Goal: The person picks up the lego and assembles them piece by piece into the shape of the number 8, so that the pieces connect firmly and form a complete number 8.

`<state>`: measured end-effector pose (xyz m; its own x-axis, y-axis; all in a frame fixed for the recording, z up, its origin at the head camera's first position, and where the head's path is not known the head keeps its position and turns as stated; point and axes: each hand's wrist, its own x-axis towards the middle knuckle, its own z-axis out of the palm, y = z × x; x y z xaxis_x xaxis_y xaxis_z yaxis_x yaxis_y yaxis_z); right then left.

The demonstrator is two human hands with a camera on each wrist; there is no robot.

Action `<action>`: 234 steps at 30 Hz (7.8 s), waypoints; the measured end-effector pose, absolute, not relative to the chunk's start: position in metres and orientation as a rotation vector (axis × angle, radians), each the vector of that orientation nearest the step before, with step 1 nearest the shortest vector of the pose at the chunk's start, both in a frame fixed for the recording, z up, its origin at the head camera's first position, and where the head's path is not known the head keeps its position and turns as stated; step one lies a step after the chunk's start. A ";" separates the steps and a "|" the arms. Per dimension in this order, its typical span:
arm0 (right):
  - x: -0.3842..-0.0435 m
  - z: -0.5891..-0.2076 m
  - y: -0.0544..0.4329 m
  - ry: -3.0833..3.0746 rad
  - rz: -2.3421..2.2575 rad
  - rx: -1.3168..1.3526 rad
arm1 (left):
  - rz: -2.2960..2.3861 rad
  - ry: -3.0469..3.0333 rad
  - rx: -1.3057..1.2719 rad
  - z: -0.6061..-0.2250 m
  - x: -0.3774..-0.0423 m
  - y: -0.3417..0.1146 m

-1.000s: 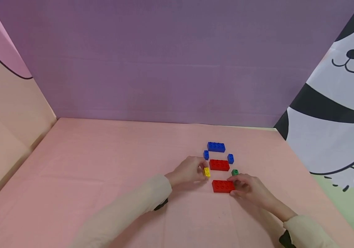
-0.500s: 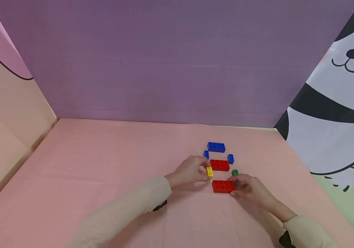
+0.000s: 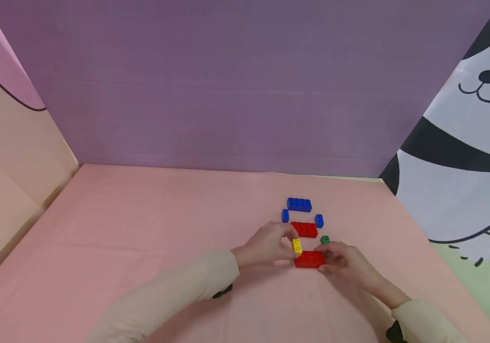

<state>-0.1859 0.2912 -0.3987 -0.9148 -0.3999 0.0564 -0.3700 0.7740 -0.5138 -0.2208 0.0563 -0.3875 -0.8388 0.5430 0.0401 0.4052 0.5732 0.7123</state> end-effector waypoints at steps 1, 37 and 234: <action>-0.186 -0.399 0.291 2.906 -0.825 -0.635 | 1.110 2.621 0.807 -0.388 -0.220 0.057; -0.186 -0.400 0.291 2.915 -0.827 -0.637 | 1.055 2.610 0.904 -0.391 -0.215 0.065; -0.221 -0.391 0.310 2.844 -0.919 -0.583 | 1.103 2.489 0.756 -0.388 -0.226 0.062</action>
